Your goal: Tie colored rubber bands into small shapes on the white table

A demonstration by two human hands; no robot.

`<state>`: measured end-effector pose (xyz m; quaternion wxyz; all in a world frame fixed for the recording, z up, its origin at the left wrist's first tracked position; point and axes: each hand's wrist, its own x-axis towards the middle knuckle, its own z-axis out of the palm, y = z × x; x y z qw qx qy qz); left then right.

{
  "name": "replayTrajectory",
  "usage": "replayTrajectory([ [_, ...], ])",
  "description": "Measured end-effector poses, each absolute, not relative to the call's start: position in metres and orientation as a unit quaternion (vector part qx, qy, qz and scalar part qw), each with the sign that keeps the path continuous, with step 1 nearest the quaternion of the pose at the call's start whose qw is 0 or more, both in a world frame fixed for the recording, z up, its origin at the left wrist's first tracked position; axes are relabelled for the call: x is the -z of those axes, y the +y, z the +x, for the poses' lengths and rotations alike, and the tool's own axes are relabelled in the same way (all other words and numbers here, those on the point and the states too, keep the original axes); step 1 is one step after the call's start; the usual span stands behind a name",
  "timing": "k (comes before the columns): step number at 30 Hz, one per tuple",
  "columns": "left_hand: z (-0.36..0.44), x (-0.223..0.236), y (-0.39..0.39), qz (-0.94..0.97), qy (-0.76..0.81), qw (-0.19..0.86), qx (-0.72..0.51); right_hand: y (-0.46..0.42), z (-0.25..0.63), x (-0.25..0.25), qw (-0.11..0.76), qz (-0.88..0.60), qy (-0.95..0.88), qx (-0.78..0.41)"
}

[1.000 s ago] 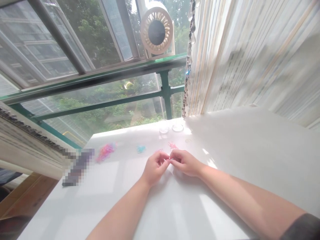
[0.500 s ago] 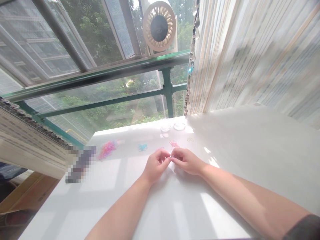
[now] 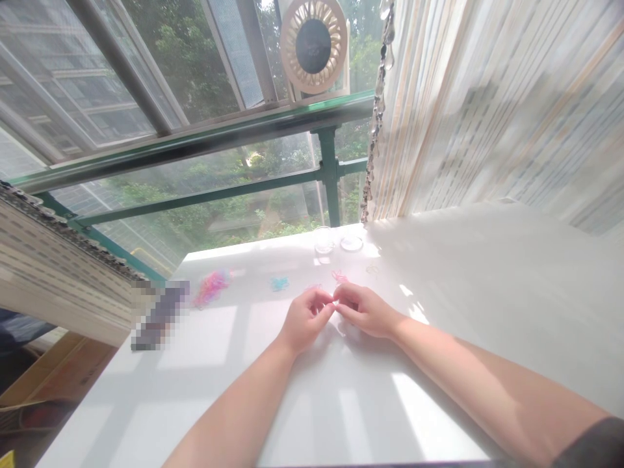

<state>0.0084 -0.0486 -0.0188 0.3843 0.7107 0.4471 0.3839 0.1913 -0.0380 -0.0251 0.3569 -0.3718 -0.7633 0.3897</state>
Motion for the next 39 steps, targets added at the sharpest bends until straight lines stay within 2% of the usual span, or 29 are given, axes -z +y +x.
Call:
replayTrajectory([
  [39,0.0089,0.0182,-0.0504,0.726,0.448,0.374,-0.364,-0.0377,0.1925,0.0229,0.321,-0.387,-0.772,-0.389],
])
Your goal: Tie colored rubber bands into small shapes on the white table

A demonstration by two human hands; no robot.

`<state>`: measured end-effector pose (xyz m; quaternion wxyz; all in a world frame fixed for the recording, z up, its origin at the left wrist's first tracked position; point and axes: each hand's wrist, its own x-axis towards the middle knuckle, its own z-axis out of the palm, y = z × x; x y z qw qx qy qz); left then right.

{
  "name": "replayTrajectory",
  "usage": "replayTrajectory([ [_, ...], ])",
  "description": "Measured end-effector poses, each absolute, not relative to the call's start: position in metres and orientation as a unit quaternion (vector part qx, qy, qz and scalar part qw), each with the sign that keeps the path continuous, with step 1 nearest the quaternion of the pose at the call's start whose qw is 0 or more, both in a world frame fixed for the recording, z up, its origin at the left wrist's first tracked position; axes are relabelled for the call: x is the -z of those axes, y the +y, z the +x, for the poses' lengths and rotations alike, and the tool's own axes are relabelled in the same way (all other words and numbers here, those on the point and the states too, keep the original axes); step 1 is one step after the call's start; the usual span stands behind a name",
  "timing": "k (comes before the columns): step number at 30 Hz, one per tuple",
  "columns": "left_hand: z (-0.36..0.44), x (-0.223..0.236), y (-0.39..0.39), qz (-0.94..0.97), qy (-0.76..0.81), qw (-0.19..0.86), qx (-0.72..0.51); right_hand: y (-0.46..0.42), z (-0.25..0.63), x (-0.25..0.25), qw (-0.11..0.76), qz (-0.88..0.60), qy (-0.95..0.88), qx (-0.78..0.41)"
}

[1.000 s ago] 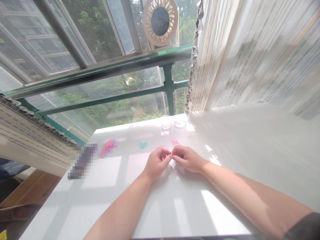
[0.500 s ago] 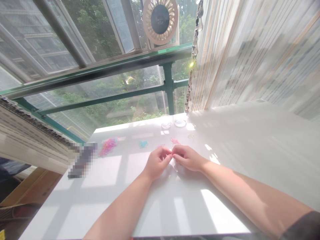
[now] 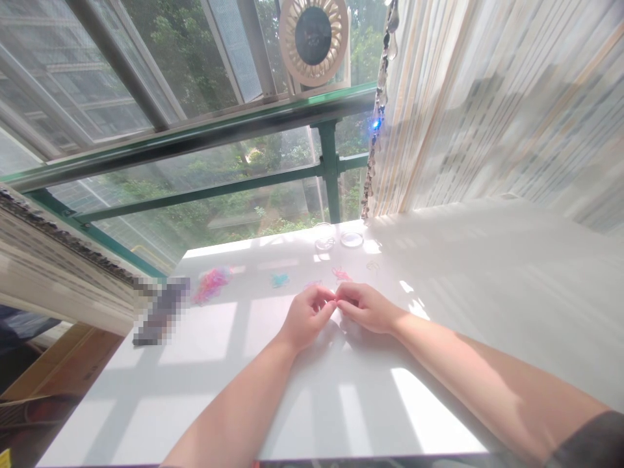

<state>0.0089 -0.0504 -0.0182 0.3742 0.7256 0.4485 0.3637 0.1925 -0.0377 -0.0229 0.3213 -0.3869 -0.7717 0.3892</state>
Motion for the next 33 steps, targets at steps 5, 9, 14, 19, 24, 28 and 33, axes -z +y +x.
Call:
replayTrajectory([
  [5,0.0086,0.0186,-0.0503,0.726,0.451,0.373,-0.362,-0.0381,0.192,0.0224,0.317,-0.393,-0.77,-0.391],
  [9,0.0086,0.0186,-0.0503,0.726,0.451,0.373,-0.361,-0.0386,0.1914,0.0229,0.313,-0.393,-0.77,-0.394],
  [14,0.0093,0.0183,-0.0505,0.724,0.453,0.374,-0.362,-0.0384,0.1917,0.023,0.31,-0.394,-0.769,-0.395],
  [19,0.0093,0.0181,-0.0503,0.724,0.451,0.377,-0.361,-0.0387,0.1918,0.0227,0.309,-0.397,-0.769,-0.394],
  [24,0.0094,0.0176,-0.0504,0.723,0.449,0.38,-0.361,-0.0393,0.192,0.0217,0.305,-0.399,-0.769,-0.396],
  [28,0.0097,0.0174,-0.0507,0.724,0.448,0.381,-0.361,-0.039,0.1921,0.0216,0.305,-0.401,-0.77,-0.391],
  [33,0.0096,0.0181,-0.0505,0.727,0.446,0.381,-0.357,-0.0394,0.1918,0.0211,0.305,-0.402,-0.771,-0.388],
])
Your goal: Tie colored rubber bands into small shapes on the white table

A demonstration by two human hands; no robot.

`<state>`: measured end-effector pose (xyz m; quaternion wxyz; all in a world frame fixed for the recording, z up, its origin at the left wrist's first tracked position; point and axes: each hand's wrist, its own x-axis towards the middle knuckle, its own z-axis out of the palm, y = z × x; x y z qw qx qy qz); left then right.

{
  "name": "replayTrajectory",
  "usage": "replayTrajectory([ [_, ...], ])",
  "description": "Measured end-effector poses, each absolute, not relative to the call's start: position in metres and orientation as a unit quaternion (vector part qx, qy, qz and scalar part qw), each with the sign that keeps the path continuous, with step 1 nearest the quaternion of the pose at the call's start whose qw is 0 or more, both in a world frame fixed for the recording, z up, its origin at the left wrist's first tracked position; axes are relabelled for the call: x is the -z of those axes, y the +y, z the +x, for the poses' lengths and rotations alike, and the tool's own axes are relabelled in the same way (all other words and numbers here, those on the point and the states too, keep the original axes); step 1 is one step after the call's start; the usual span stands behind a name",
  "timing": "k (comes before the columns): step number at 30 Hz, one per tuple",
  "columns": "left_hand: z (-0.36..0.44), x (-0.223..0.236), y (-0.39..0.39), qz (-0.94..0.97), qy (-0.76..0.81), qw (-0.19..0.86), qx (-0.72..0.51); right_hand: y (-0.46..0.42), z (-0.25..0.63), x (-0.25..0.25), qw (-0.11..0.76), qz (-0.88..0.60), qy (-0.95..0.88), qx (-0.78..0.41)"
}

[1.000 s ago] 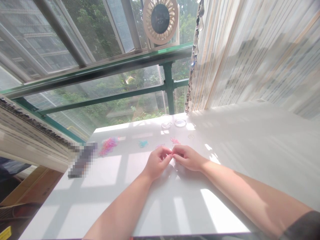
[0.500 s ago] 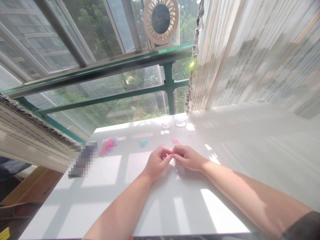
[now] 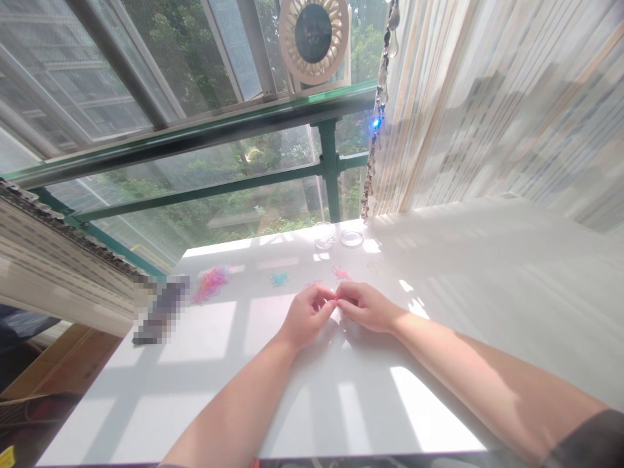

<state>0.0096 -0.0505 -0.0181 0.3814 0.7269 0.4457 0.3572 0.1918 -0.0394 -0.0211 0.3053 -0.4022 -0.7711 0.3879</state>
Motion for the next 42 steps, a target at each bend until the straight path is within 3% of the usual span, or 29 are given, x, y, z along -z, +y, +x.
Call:
replayTrajectory([
  [42,0.0109,0.0192,-0.0515,0.725,0.439,0.394,-0.355,-0.0395,0.1926,0.0203,0.302,-0.395,-0.773,-0.393],
])
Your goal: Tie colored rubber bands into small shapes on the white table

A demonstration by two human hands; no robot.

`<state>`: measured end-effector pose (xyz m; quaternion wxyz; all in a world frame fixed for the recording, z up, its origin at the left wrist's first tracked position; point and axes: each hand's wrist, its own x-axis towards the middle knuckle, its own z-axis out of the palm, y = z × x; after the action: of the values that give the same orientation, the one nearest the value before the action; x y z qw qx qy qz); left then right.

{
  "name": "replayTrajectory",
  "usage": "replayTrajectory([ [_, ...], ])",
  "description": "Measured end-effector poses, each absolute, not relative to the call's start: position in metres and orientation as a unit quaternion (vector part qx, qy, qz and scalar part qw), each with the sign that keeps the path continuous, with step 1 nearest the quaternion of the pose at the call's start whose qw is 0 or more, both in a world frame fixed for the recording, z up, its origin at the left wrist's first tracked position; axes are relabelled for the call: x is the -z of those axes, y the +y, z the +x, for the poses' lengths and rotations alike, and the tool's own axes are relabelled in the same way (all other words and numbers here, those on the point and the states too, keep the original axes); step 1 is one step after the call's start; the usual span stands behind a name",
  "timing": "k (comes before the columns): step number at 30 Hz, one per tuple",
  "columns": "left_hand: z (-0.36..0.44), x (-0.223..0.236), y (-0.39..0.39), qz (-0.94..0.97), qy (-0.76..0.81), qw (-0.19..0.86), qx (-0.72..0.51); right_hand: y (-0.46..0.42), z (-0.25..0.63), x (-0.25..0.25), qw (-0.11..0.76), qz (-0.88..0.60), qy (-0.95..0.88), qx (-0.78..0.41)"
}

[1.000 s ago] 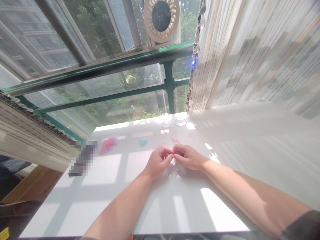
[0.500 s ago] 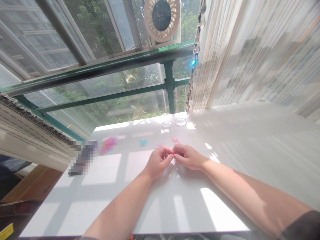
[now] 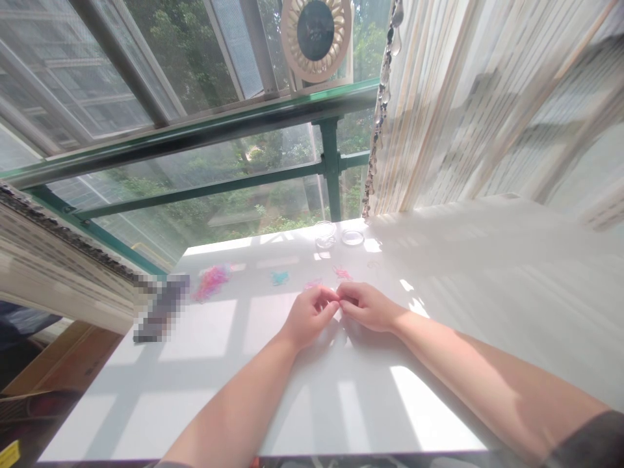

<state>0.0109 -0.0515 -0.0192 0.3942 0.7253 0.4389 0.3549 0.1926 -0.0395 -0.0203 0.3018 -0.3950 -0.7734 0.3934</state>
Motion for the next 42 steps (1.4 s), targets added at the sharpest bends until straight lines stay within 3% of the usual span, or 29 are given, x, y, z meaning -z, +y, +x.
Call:
replayTrajectory([
  [42,0.0142,0.0165,-0.0536,0.73,0.435,0.397,-0.347,-0.0422,0.1931,0.015,0.288,-0.397,-0.782,-0.385],
])
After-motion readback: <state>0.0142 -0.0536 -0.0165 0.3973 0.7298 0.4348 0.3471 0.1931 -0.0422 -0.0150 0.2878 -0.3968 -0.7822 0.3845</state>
